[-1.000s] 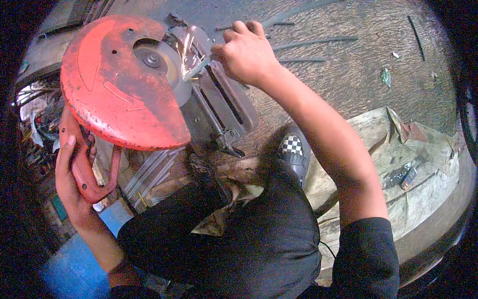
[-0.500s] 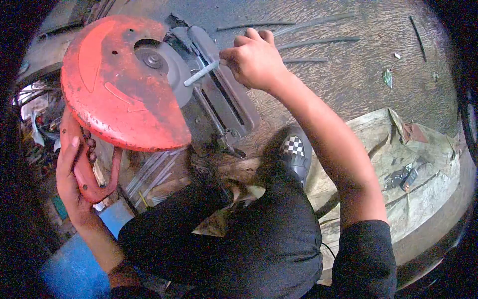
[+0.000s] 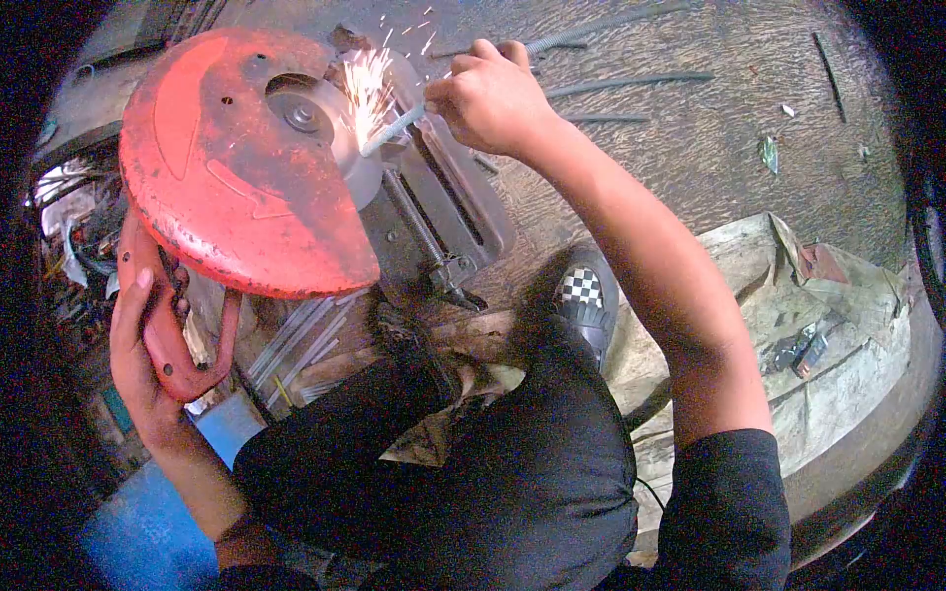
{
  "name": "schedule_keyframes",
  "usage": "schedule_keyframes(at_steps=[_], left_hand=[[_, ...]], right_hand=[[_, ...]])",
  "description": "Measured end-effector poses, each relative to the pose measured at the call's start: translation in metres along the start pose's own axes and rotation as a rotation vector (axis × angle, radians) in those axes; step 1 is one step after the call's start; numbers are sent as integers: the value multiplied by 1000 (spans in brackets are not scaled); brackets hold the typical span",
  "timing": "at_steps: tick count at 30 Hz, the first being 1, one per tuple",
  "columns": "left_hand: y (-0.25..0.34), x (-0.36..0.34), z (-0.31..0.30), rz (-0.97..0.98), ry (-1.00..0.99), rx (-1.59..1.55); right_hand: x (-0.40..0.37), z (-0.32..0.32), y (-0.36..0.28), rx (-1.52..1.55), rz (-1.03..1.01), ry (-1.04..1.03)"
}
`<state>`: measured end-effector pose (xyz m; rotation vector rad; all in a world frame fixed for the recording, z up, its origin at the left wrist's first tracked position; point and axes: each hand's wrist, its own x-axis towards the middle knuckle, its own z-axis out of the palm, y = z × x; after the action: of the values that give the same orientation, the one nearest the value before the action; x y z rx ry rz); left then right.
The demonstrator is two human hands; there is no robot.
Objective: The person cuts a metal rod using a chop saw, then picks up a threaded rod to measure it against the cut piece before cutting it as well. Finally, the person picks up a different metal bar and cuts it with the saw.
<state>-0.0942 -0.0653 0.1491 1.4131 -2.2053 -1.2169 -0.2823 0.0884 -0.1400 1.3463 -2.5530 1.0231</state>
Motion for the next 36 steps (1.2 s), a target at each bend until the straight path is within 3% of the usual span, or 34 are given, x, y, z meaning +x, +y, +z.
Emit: schedule_keyframes(at_steps=[8,13,14,15,17,19,21,22,25,36], left_hand=[[0,0,-1,0,-23,-2],[-2,3,-2,27,-54,-12],[-2,2,0,25,-33,-10],[-2,2,-1,19,-7,-7],[-4,5,-6,15,-42,11],[-4,7,-9,12,-78,30],[-4,8,-9,35,-127,31],[-5,9,-9,35,-123,31],[-8,10,-10,38,-94,34],[-6,6,-8,26,-77,-2]], right_hand=[[-10,0,0,1,-7,7],[-31,-7,-1,-13,28,-153],[-33,-9,1,60,92,-294],[-37,-7,3,61,85,-294],[-48,2,10,443,203,-297],[-56,1,8,534,169,-295],[-65,6,3,993,478,-437],[-68,6,-2,1144,515,-416],[-70,6,-5,1222,636,-576],[-68,14,-19,1210,617,-696]])
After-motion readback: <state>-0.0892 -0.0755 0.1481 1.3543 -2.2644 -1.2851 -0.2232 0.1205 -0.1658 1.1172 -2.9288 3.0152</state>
